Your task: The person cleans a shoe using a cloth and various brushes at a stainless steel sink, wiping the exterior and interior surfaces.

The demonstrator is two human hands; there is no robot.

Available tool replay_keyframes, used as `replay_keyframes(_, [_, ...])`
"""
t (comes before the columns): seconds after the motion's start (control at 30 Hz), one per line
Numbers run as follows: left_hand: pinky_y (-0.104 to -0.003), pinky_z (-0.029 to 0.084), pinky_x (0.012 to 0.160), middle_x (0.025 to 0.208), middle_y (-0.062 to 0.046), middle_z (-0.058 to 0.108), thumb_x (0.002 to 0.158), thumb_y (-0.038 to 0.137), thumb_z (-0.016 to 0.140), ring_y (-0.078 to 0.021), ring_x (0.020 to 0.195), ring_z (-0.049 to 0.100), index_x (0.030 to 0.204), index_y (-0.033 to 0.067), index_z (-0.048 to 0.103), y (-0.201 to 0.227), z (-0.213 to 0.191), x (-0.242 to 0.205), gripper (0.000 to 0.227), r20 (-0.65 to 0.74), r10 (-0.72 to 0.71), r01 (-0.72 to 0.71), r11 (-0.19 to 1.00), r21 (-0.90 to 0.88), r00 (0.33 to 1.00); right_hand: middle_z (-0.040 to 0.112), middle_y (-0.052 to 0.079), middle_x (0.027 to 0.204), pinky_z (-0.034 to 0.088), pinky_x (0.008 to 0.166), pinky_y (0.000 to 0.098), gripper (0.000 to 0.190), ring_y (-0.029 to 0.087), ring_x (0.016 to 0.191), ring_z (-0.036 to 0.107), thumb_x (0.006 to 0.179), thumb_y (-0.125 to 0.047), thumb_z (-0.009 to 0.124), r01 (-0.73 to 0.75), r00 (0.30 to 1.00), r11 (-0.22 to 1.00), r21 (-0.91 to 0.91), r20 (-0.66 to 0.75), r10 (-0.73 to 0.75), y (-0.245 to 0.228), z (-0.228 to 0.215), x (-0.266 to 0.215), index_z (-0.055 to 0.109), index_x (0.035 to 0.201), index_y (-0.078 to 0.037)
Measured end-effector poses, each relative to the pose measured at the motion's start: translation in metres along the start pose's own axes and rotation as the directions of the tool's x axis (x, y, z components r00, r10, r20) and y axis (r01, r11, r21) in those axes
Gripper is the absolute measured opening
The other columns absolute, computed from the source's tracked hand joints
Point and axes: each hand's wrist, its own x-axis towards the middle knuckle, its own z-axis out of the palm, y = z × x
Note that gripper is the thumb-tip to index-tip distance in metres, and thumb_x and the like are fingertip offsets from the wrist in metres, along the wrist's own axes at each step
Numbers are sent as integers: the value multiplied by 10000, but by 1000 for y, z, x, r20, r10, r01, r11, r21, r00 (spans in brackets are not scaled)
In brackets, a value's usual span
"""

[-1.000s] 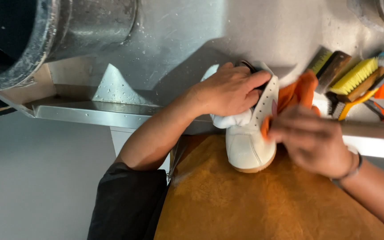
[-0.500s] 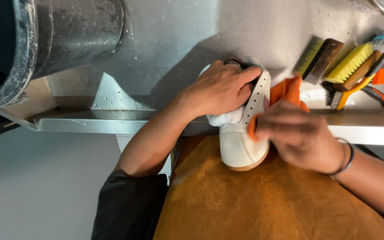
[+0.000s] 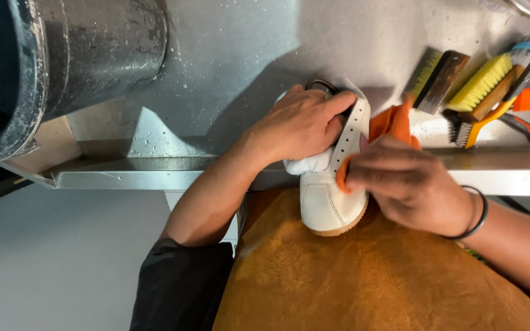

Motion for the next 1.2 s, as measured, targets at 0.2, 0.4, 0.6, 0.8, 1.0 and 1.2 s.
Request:
replay_keyframes(0.2, [-443, 391, 779, 716, -95, 629, 894, 143, 432, -287, 730, 588, 1196, 135, 507, -2, 3, 2, 312, -130, 56, -54, 998, 17, 990, 666, 96, 911, 489, 733, 389, 230, 275, 740, 603, 916, 8, 397, -35, 997, 980, 198, 77, 20, 0, -5, 5, 625, 908, -15])
replay_keyframes(0.4, [-462, 379, 837, 903, -146, 666, 946, 174, 388, -305, 829, 606, 1327, 143, 454, -1, -1, 1, 387, 4, -30, 30, 999, -21, 1000, 668, 119, 1057, 504, 807, 440, 212, 319, 831, 616, 920, -38, 451, -24, 999, 999, 41, 47, 22, -4, -3, -4, 638, 1006, 14])
replay_keyframes(0.6, [-463, 375, 853, 882, -143, 669, 947, 167, 381, -302, 839, 609, 1329, 152, 447, -1, -3, 1, 388, -4, -16, 16, 1000, -19, 1000, 688, 116, 855, 588, 869, 364, 107, 237, 843, 667, 839, 113, 627, 35, 998, 982, -187, -40, -44, -2, -4, 6, 689, 853, 27])
replay_keyframes(0.8, [-435, 373, 852, 806, -75, 631, 914, 122, 366, -274, 797, 584, 1219, 133, 504, -5, -5, -3, 335, -28, -15, 12, 994, -109, 1000, 682, 90, 903, 572, 752, 363, 151, 235, 822, 661, 892, 51, 551, 110, 994, 968, 223, -4, -112, 13, 0, -11, 646, 1005, 21])
replay_keyframes(1.0, [-438, 392, 645, 891, -141, 677, 930, 72, 368, -383, 712, 565, 1023, 45, 458, -24, -1, -9, 133, -110, 35, -65, 959, -276, 993, 663, 117, 862, 591, 744, 370, 191, 262, 788, 642, 857, 168, 496, 31, 987, 1000, 4, -158, -30, 12, 4, -6, 631, 900, 41])
replay_keyframes(1.2, [-468, 515, 836, 994, -235, 690, 992, 152, 411, -401, 962, 659, 1372, 114, 450, -38, 13, -8, 384, -157, 4, -42, 971, -235, 988, 672, 87, 852, 546, 684, 413, 70, 280, 745, 641, 903, 16, 631, -89, 947, 995, -43, -313, 71, 48, 13, -11, 685, 867, -10])
